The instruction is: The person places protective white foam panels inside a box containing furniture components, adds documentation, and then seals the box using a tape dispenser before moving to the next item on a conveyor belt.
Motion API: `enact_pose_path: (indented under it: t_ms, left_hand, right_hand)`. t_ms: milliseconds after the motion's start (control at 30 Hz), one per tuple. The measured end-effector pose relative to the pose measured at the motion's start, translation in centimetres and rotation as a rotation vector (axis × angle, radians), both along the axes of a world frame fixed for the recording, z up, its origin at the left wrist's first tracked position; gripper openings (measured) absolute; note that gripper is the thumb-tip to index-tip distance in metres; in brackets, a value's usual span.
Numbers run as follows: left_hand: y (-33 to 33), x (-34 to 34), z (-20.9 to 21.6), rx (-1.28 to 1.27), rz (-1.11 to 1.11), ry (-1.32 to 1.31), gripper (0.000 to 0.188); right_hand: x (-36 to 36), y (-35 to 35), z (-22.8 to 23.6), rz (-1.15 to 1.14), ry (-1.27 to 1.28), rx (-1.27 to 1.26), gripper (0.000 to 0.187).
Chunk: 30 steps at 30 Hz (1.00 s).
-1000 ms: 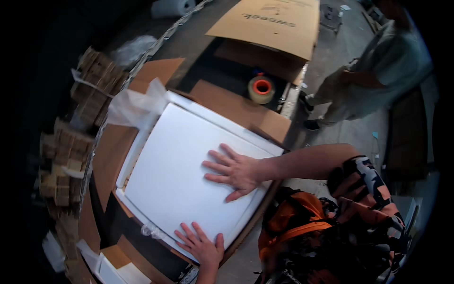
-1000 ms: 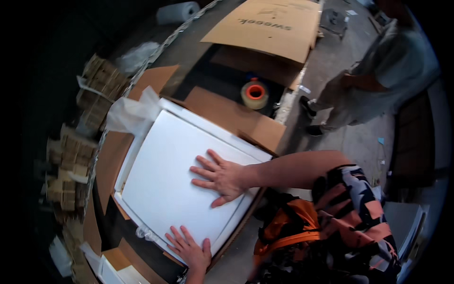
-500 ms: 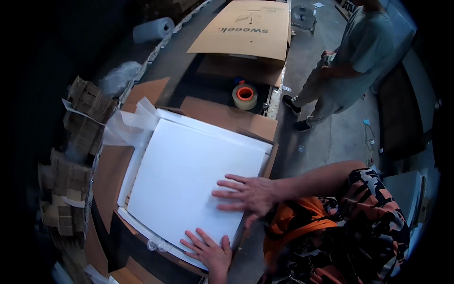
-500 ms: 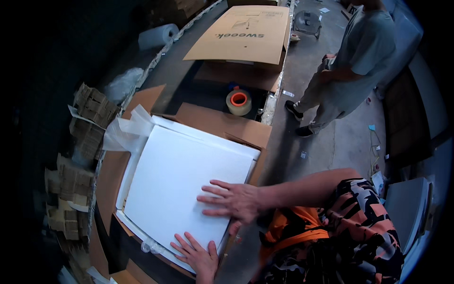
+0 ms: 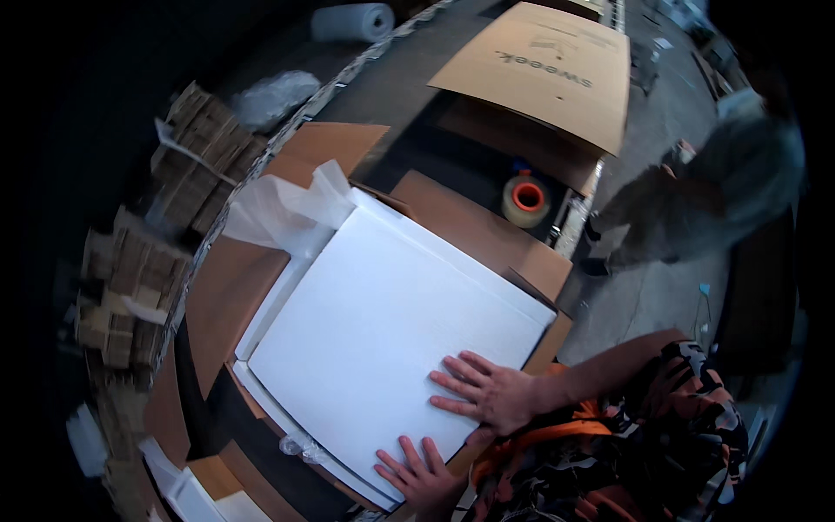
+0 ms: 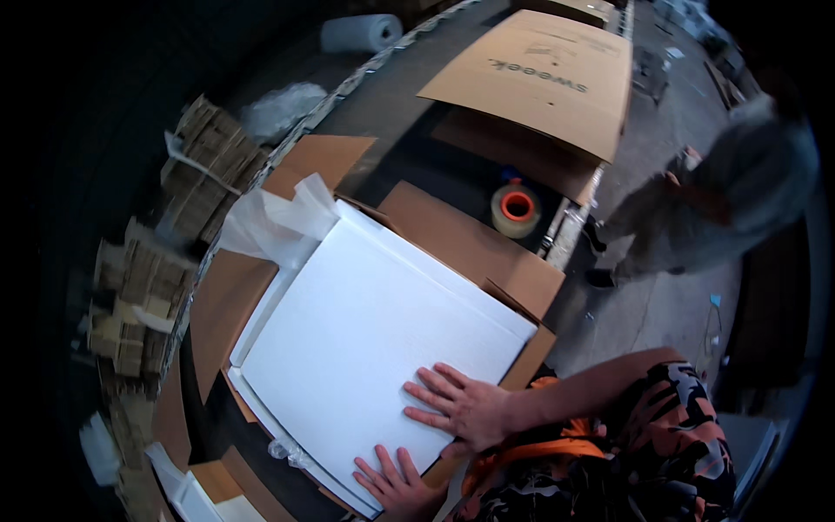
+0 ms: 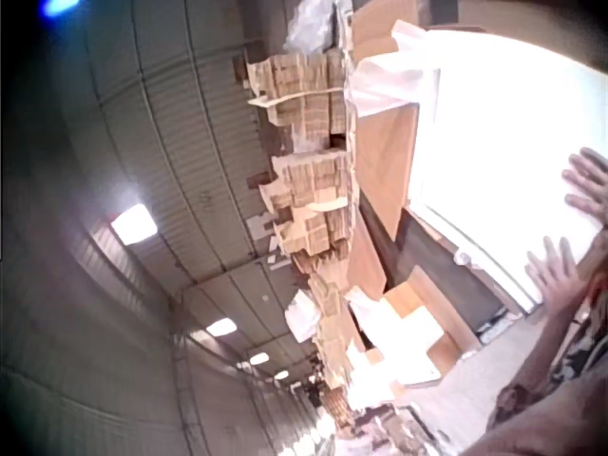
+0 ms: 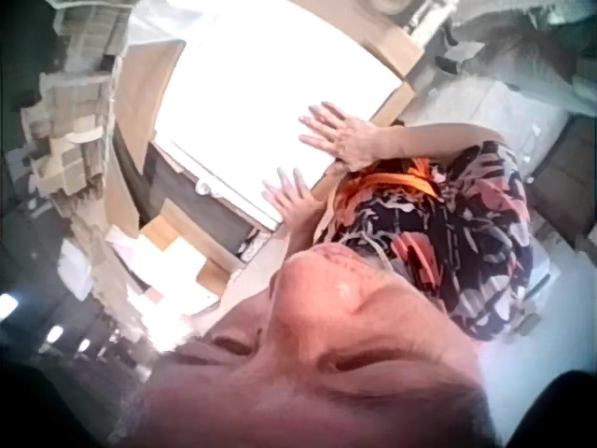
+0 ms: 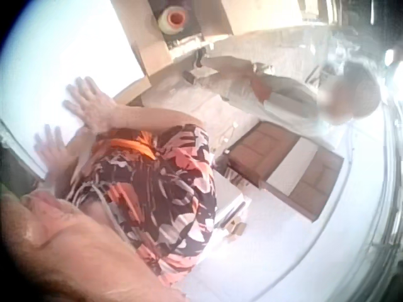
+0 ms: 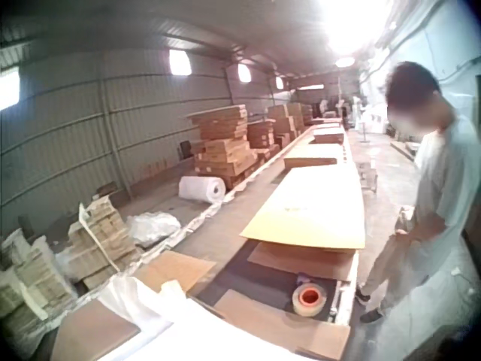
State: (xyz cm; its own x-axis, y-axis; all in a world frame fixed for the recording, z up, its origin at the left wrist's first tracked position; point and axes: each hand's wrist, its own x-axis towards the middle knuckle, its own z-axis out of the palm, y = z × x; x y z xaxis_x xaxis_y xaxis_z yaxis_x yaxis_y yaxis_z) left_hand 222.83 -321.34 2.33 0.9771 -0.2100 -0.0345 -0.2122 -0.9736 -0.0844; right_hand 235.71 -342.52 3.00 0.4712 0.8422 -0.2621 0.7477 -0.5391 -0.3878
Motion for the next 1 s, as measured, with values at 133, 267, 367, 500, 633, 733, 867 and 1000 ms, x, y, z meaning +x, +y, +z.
enact_pose_path:
  t_ms: [133, 267, 367, 500, 633, 733, 867, 1000]
  left_hand:
    - [0.6, -0.5, -1.3, -0.239, 0.033, -0.033, 0.074]
    - [0.2, -1.4, -1.0, -0.231, 0.122, -0.004, 0.054]
    - [0.0, -0.1, -0.8, -0.286, 0.019, 0.058, 0.053]
    - [-0.3, -1.1, 0.8, -0.221, 0.042, 0.202, 0.064]
    - [-0.2, -0.6, 1.0, -0.257, 0.054, 0.195, 0.065]
    - [0.0, -2.4, 0.6, -0.241, 0.07, 0.11, 0.067]
    - [0.5, -1.0, -1.2, -0.187, -0.062, -0.012, 0.07]
    - [-0.1, 0.6, -0.8, -0.152, -0.118, -0.106, 0.078]
  right_hand:
    - [6.1, -1.8, 1.2, 0.062, 0.134, 0.382, 0.088]
    - [30.1, -0.5, 1.4, -0.31, -0.642, 0.675, 0.08]
    - [49.1, -2.7, -2.1, -1.108, -0.686, 0.376, 0.069]
    - [55.7, -3.7, -3.9, -1.109, 0.17, 0.381, 0.05]
    - [53.2, -1.6, 2.9, -0.853, -0.242, 0.492, 0.035]
    - [40.7, 2.1, 6.8, -0.794, -0.422, 0.678, 0.02]
    - [35.1, -9.3, -1.6, -0.922, -0.407, 0.843, 0.035]
    - [20.7, -16.0, -6.3, -0.594, -0.316, 0.872, 0.053]
